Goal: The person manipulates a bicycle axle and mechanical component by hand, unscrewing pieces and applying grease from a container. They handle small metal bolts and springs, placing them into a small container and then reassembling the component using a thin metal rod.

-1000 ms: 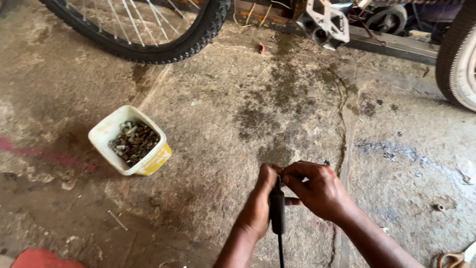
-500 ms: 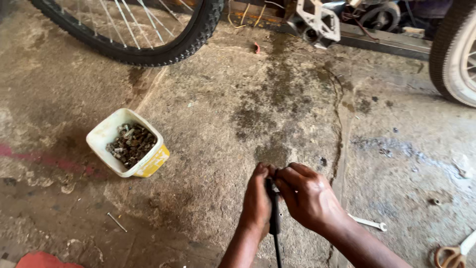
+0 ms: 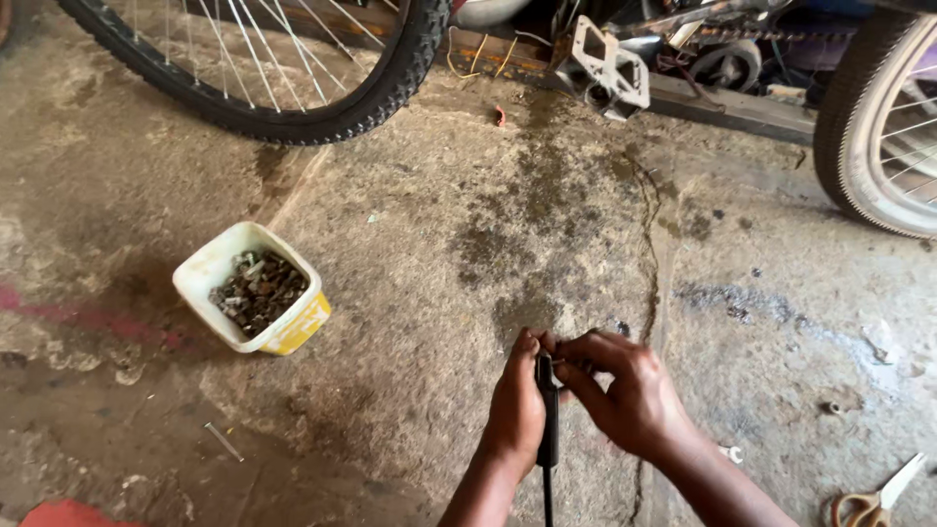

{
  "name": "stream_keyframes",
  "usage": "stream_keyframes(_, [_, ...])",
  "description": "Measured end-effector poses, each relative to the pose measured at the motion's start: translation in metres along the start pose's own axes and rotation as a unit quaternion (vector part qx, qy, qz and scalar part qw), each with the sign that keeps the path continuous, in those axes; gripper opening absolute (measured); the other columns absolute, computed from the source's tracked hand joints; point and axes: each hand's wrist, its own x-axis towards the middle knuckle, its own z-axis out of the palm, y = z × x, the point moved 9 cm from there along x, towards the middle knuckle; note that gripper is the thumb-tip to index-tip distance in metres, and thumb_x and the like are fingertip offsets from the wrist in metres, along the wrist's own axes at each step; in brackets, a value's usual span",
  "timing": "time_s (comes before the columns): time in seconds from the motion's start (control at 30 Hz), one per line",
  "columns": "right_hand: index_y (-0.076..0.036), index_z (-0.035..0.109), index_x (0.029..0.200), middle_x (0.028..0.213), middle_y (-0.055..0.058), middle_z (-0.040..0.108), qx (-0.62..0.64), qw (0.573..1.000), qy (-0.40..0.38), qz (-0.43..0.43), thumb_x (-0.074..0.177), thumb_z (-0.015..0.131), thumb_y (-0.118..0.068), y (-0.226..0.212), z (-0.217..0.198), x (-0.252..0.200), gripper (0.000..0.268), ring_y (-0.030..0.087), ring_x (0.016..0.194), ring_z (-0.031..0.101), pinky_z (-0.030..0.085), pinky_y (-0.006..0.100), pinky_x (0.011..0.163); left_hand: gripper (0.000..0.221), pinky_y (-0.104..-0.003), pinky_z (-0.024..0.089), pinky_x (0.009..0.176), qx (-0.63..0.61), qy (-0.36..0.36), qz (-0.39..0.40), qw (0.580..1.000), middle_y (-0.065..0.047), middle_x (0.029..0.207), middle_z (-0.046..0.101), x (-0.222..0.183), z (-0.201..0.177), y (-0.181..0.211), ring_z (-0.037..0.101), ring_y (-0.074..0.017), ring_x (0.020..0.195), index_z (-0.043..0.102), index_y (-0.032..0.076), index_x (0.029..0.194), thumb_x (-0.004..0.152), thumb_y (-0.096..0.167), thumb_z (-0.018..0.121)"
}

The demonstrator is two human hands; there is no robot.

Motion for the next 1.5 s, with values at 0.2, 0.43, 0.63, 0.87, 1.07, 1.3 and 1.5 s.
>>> stream_keyframes(0.2, [0.001, 0.073, 0.100, 0.080, 0.010, 0.073, -0.052, 0.991, 0.045, -0.112, 0.091, 0.069, -0.011, -0.026, -0.014, -0.011, 0.015, 0.021, 0.067, 0.068, 0.055, 0.036, 0.057, 0.046, -0.040, 0.049, 0.091, 0.027, -0.031, 0.136, 0.990, -0.005, 0.102, 0.052, -0.006, 0.010, 0.014, 0.053, -0.0179, 0.100, 0.049, 0.012, 0.113, 0.105, 0.055, 0.035])
stream_keyframes(0.43, [0.001, 0.074, 0.094, 0.076, 0.011, 0.072, -0.028, 0.999, -0.004, -0.022, 0.092, 0.065, -0.008, -0.004, -0.009, -0.010, 0.013, 0.019, 0.058, 0.069, 0.057, 0.032, 0.047, 0.047, -0.027, 0.047, 0.062, 0.198, -0.023, 0.242, 0.950, 0.000, 0.086, 0.041, -0.003, 0.014, 0.020, 0.043, -0.0096, 0.075, 0.044, 0.013, 0.108, 0.108, 0.060, 0.038])
stream_keyframes(0.63, [-0.007, 0.079, 0.101, 0.083, 0.007, 0.078, -0.011, 0.988, -0.075, 0.136, 0.095, 0.063, -0.017, 0.031, -0.017, -0.022, 0.019, 0.019, 0.070, 0.071, 0.059, 0.034, 0.060, 0.046, -0.027, 0.039, 0.056, 0.115, -0.104, 0.250, 0.956, 0.003, 0.081, 0.039, -0.011, 0.038, 0.015, 0.038, -0.0088, 0.068, 0.043, 0.012, 0.113, 0.108, 0.057, 0.040])
stream_keyframes(0.87, [0.004, 0.073, 0.104, 0.096, 0.020, 0.076, 0.317, 0.883, -0.035, 0.345, 0.097, 0.059, -0.026, 0.080, -0.025, -0.063, 0.034, 0.026, 0.090, 0.076, 0.063, 0.042, 0.089, 0.041, -0.031, 0.049, 0.072, 0.057, -0.124, 0.253, 0.958, -0.003, 0.093, 0.052, -0.016, 0.071, 0.015, 0.050, -0.0108, 0.081, 0.046, 0.004, 0.127, 0.112, 0.043, 0.050])
stream_keyframes(1.07, [0.002, 0.068, 0.112, 0.104, 0.019, 0.075, 0.420, 0.774, 0.062, 0.469, 0.098, 0.054, -0.025, 0.076, -0.006, -0.084, 0.033, 0.028, 0.094, 0.074, 0.060, 0.044, 0.088, 0.041, -0.032, 0.053, 0.085, 0.074, -0.102, 0.246, 0.961, -0.006, 0.104, 0.059, -0.023, 0.067, 0.022, 0.058, -0.0133, 0.095, 0.045, 0.005, 0.131, 0.112, 0.042, 0.046])
stream_keyframes(1.3, [0.006, 0.069, 0.111, 0.100, 0.020, 0.078, 0.343, 0.853, -0.050, 0.390, 0.100, 0.056, -0.024, 0.055, -0.015, -0.059, 0.034, 0.026, 0.095, 0.077, 0.064, 0.039, 0.092, 0.044, -0.036, 0.056, 0.070, 0.142, -0.071, 0.200, 0.967, -0.010, 0.100, 0.054, -0.023, 0.064, 0.019, 0.057, -0.0189, 0.084, 0.046, 0.007, 0.132, 0.109, 0.043, 0.042])
stream_keyframes(1.5, [0.004, 0.066, 0.118, 0.105, 0.019, 0.073, 0.484, 0.752, -0.016, 0.447, 0.101, 0.053, -0.017, 0.078, 0.005, -0.071, 0.030, 0.027, 0.095, 0.072, 0.060, 0.041, 0.087, 0.042, -0.045, 0.063, 0.081, 0.345, 0.099, 0.221, 0.907, -0.024, 0.132, 0.043, -0.037, 0.077, 0.039, 0.057, -0.0359, 0.116, 0.046, 0.004, 0.132, 0.101, 0.029, 0.059])
